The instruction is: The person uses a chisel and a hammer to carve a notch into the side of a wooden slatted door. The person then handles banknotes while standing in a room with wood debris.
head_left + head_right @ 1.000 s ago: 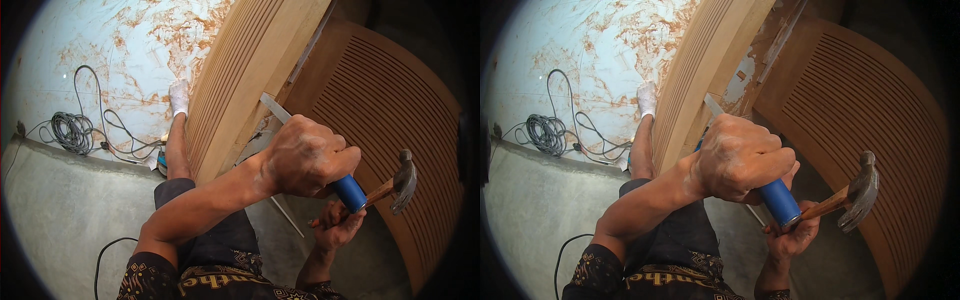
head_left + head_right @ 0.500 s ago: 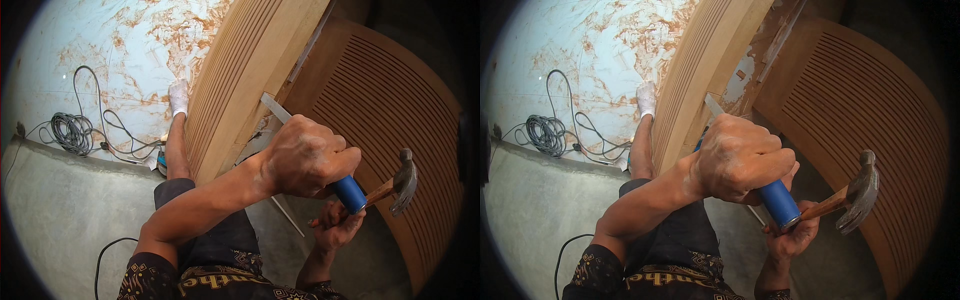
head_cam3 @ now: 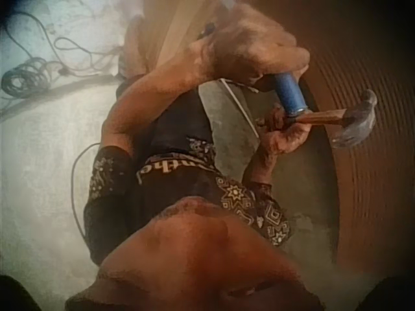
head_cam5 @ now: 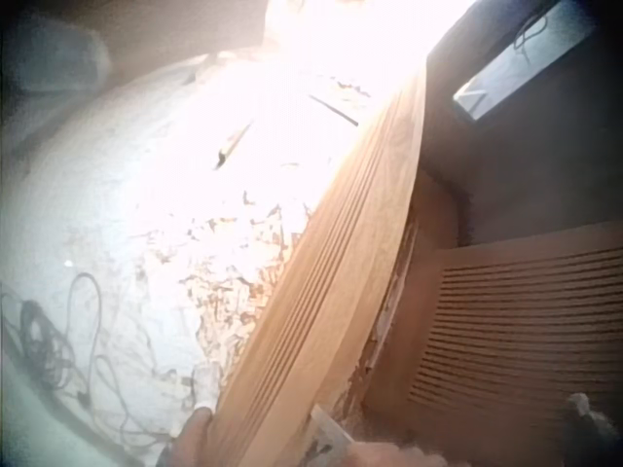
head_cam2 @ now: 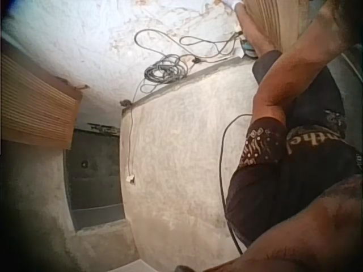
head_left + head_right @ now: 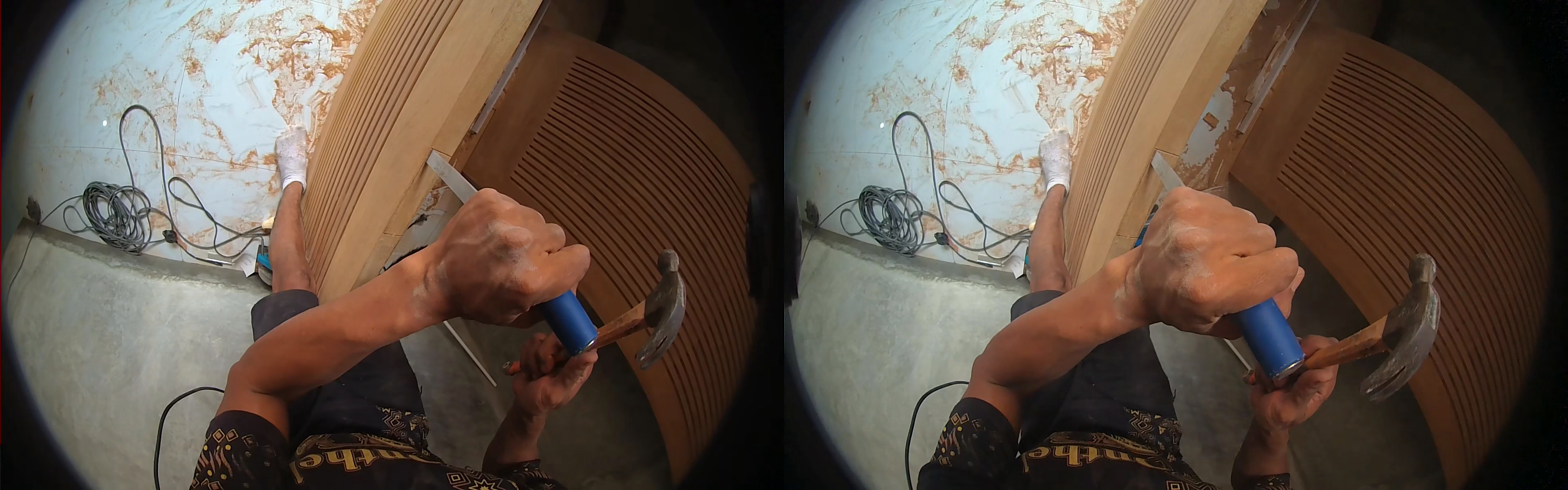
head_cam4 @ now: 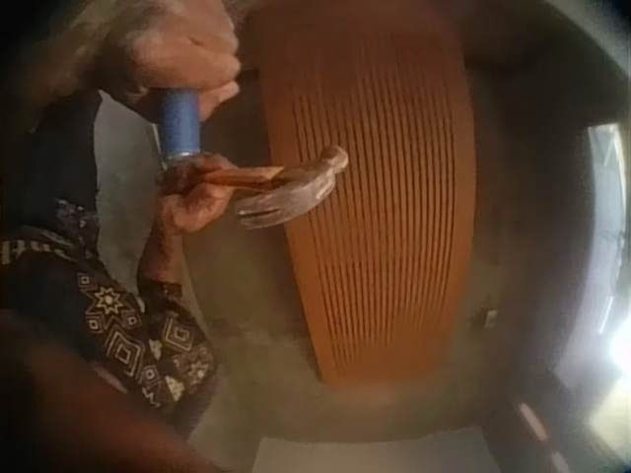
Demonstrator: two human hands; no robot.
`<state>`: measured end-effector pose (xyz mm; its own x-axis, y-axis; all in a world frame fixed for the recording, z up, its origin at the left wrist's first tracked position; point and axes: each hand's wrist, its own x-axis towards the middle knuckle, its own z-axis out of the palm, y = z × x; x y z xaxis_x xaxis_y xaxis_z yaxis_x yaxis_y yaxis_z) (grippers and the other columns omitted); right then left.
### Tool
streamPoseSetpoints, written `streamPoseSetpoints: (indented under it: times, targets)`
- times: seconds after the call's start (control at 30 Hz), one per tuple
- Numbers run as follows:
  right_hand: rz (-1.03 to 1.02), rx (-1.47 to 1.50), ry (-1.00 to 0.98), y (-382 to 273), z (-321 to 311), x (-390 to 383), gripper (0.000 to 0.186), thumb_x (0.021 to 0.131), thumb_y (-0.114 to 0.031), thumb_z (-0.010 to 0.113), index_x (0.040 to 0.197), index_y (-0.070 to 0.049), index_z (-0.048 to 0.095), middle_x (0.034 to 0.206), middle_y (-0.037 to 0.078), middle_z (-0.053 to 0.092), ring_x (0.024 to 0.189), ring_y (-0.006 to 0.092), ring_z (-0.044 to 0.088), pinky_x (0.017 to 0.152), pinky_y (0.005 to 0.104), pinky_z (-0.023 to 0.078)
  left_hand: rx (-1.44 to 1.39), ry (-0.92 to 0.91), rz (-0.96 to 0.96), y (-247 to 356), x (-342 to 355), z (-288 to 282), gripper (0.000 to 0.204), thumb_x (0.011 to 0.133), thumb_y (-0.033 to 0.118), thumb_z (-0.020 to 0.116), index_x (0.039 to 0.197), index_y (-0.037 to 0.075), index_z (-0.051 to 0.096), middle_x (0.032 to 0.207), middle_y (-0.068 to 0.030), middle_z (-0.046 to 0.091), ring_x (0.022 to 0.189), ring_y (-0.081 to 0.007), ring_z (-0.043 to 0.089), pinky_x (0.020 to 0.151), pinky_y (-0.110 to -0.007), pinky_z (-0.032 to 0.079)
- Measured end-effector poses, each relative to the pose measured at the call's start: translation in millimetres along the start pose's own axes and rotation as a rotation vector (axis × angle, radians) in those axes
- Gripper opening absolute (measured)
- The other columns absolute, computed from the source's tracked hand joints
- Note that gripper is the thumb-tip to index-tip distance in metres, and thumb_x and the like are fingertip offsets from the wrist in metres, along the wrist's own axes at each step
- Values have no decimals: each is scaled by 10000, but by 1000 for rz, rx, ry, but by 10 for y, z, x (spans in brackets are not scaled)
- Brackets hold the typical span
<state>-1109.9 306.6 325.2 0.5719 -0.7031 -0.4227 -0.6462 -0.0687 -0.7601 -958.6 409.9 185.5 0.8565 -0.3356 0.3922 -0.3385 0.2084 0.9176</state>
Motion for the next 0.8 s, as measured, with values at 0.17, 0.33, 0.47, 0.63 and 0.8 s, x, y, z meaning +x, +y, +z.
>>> streamPoseSetpoints:
  times: [0.17,0.33,0.47,0.63,0.8]
  targets:
    - [-14,19,-22,-2,-11,-15,650,935,-682,526,978,-38,451,671,29,457,430,76,442,344,229,421,2,0,6,-4,-8,1,208,696,189,763,644,111,576,511,4,454,403,-159,502,373,-322,379]
    - [-26,15,-16,-2,1,-10,649,936,-676,529,986,-33,455,696,41,473,439,80,458,357,233,442,-8,-6,14,-8,-2,-7,193,691,190,763,657,111,590,513,5,460,410,-156,510,374,-320,379]
    - [-25,-14,5,-24,34,-13,657,932,-679,533,990,-28,458,721,51,483,440,83,465,365,236,459,-8,-1,7,-13,-20,-1,185,685,192,763,663,113,597,513,6,460,411,-154,510,375,-320,378]
    - [-22,-8,-19,-36,11,-39,659,925,-683,547,984,-33,456,651,21,449,430,68,416,365,229,422,-23,-7,6,-2,-8,-22,184,692,192,762,670,112,598,518,8,464,411,-156,509,377,-319,379]
    - [-67,-55,-34,-123,4,-114,658,915,-689,567,975,-43,457,597,-16,401,431,55,363,388,219,375,-29,-1,4,3,10,-36,222,706,176,766,650,116,560,517,1,461,413,-161,509,379,-325,383]
